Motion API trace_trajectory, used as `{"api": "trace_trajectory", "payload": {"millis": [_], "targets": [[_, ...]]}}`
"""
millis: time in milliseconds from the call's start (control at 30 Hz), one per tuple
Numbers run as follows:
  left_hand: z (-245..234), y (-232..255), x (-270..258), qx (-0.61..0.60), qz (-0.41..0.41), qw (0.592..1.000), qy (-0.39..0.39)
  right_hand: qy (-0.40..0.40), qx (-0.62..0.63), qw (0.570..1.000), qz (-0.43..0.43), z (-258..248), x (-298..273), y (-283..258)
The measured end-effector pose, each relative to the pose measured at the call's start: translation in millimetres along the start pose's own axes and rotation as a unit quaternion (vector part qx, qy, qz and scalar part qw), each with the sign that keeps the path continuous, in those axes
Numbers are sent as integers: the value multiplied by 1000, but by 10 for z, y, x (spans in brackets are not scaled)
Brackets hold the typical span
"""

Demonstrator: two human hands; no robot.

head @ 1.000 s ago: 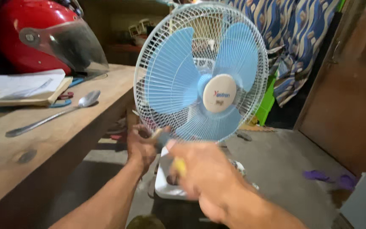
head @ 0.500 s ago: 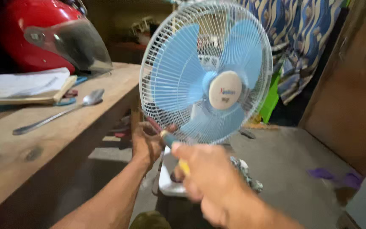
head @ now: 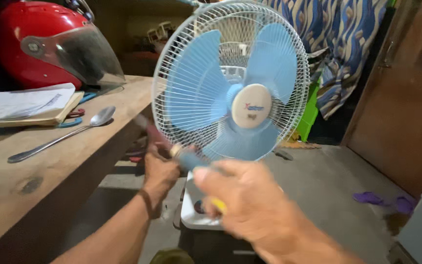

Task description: The person uses a screwdriver to tighten a screw on the front grill of a standing electric fan, then aligns and snaps the grill onto the fan head. The person taps the grill with the screwdriver handle to confirm seating.

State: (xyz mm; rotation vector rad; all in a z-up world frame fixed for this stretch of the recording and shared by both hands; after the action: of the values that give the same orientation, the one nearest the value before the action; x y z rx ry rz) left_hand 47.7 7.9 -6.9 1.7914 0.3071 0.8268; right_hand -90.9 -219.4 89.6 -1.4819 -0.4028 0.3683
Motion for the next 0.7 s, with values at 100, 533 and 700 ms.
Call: {"api": "trace_trajectory", "payload": {"millis": [100, 533, 700], "targets": [[-148, 245, 38, 33, 43, 998, 19, 82, -130, 983, -100, -283, -47, -314], [-244, 2009, 885, 235, 235, 942, -35, 165, -205, 884, -388, -1096, 304, -1580], [-97, 2244, 1020, 345, 273, 896, -51, 186, -183, 878, -401, -1122, 472, -1686]]}}
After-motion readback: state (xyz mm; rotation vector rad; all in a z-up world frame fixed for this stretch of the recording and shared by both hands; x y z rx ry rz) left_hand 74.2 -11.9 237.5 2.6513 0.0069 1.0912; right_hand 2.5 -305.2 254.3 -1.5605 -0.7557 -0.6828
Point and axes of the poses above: each hand's wrist, its own x-axis towards the middle knuckle, its own z-axis out of the palm, y = z × x, the point moved 3 cm from there along x, towards the middle knuckle, and after that the axes turned 5 degrees about x, right-handed, at the moved point
